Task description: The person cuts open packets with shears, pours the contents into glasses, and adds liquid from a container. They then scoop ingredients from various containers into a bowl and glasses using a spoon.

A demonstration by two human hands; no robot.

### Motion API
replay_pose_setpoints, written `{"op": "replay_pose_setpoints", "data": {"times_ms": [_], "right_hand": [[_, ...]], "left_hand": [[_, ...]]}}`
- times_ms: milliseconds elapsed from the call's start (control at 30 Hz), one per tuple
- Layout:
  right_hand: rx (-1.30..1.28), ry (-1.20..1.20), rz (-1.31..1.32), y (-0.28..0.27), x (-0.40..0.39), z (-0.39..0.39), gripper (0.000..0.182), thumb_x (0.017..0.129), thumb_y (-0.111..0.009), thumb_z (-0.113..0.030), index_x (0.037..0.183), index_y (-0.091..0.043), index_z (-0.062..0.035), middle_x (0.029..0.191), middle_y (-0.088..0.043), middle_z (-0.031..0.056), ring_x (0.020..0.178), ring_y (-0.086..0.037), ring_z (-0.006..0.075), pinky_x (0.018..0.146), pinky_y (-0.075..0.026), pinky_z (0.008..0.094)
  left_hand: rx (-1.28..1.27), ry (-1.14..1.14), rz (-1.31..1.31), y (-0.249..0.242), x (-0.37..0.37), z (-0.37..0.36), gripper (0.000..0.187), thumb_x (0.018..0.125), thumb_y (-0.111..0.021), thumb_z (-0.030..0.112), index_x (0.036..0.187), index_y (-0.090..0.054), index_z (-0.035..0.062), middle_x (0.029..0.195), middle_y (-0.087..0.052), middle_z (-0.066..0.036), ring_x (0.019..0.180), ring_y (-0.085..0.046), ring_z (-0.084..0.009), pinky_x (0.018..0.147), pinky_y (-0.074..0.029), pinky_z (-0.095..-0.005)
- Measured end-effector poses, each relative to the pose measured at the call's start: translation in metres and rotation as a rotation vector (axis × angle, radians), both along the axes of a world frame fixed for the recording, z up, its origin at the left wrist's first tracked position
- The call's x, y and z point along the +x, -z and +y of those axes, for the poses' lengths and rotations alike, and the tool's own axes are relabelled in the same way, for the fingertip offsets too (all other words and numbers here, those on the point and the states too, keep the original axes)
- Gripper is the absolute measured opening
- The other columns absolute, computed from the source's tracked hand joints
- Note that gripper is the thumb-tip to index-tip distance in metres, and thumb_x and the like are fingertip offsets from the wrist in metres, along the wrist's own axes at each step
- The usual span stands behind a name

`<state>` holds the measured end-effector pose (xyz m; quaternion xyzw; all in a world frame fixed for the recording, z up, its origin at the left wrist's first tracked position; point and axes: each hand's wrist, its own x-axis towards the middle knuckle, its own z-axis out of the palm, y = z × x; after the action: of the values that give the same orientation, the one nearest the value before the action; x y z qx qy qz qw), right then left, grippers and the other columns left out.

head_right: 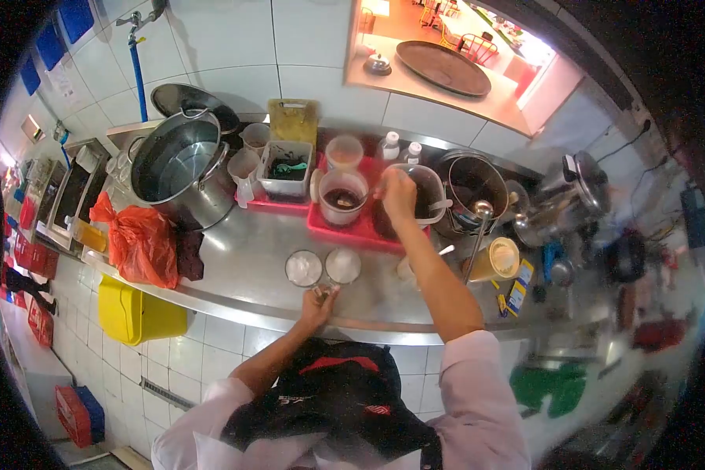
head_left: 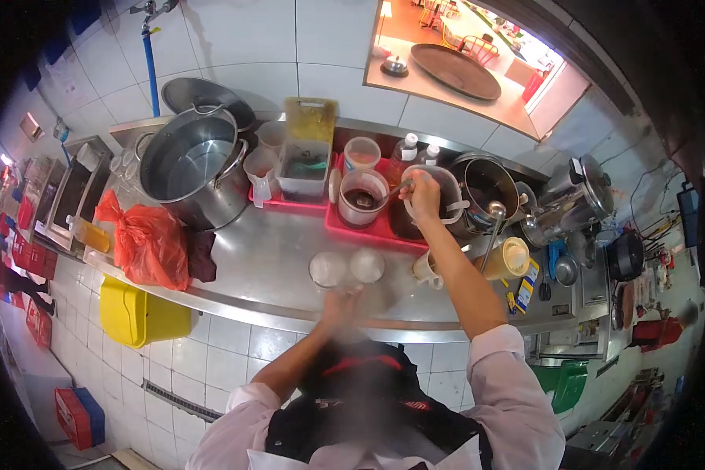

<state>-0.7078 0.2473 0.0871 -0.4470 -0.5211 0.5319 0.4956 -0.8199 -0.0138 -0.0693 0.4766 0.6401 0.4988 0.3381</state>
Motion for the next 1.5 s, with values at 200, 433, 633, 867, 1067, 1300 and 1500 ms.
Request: {"op": "replay_pose_setpoints", "data": {"times_ms": [200, 433, 633, 867, 1067, 1300, 1500], "right_hand": [[0.052, -0.008, 0.015, -0.036, 0.005, -0.002, 0.021, 0.097, -0.052, -0.021, 0.091, -0.062, -0.0036, 0.068, -0.05, 0.0007, 0.06, -0.061, 0.0133, 0.052, -0.054, 0.0268], [0.042, 0.0, 0.104, -0.076, 0.007, -0.023, 0.019, 0.097, -0.056, -0.021, 0.093, -0.062, -0.0036, 0.069, -0.05, -0.0006, 0.061, -0.061, 0.0133, 0.053, -0.053, 0.026], [0.03, 0.0, 0.144, -0.076, 0.02, -0.058, 0.022, 0.1, -0.054, -0.024, 0.094, -0.061, -0.0034, 0.07, -0.049, -0.0005, 0.062, -0.061, 0.0135, 0.052, -0.052, 0.0261], [0.056, -0.072, 0.108, -0.06, 0.029, -0.11, 0.024, 0.102, -0.051, -0.025, 0.094, -0.06, -0.0045, 0.083, -0.058, 0.0035, 0.064, -0.06, 0.0115, 0.057, -0.054, 0.0267], [0.346, -0.263, -0.09, -0.037, 0.039, -0.148, 0.024, 0.104, -0.049, -0.024, 0.097, -0.058, -0.0032, 0.079, -0.062, 0.0065, 0.069, -0.062, 0.0146, 0.066, -0.052, 0.0307], [0.897, -0.419, -0.548, -0.014, 0.062, -0.184, 0.011, 0.085, -0.066, -0.01, 0.095, -0.065, -0.0058, 0.085, -0.061, 0.0085, 0.077, -0.063, 0.0254, 0.068, -0.052, 0.0338], [1.155, -0.496, -0.841, 0.016, 0.079, -0.205, 0.033, 0.073, -0.073, -0.015, 0.106, -0.068, -0.0131, 0.094, -0.06, 0.0049, 0.085, -0.063, 0.0229, 0.075, -0.055, 0.0344]], "left_hand": [[0.198, -0.074, 0.016, -0.001, -0.024, 0.032, 0.037, 0.094, -0.067, 0.025, 0.066, -0.06, 0.0015, 0.056, -0.052, 0.001, 0.054, -0.044, -0.0086, 0.049, -0.036, -0.0317], [0.188, -0.131, 0.084, -0.005, -0.032, 0.056, 0.041, 0.094, -0.066, 0.028, 0.063, -0.058, 0.0017, 0.053, -0.049, 0.0, 0.053, -0.042, -0.0096, 0.05, -0.036, -0.033], [0.203, -0.141, 0.037, 0.004, -0.032, 0.061, 0.041, 0.094, -0.066, 0.026, 0.062, -0.057, 0.0029, 0.054, -0.047, 0.002, 0.053, -0.041, -0.0094, 0.05, -0.035, -0.0324], [0.161, -0.093, 0.049, -0.01, -0.033, 0.058, 0.038, 0.095, -0.065, 0.024, 0.065, -0.057, 0.003, 0.056, -0.049, 0.001, 0.055, -0.042, -0.009, 0.051, -0.035, -0.032], [0.194, -0.112, 0.035, -0.006, -0.032, 0.059, 0.037, 0.095, -0.064, 0.025, 0.065, -0.058, 0.0031, 0.056, -0.05, 0.002, 0.054, -0.042, -0.0081, 0.05, -0.034, -0.0316], [0.108, -0.098, 0.067, 0.013, -0.034, 0.062, 0.034, 0.096, -0.063, 0.025, 0.072, -0.065, 0.0018, 0.058, -0.053, 0.004, 0.055, -0.043, -0.0068, 0.05, -0.035, -0.0298], [0.028, -0.058, -0.037, -0.002, -0.035, 0.056, 0.03, 0.097, -0.063, 0.026, 0.085, -0.072, 0.0004, 0.064, -0.058, 0.004, 0.059, -0.047, -0.0068, 0.052, -0.039, -0.0293]]}}
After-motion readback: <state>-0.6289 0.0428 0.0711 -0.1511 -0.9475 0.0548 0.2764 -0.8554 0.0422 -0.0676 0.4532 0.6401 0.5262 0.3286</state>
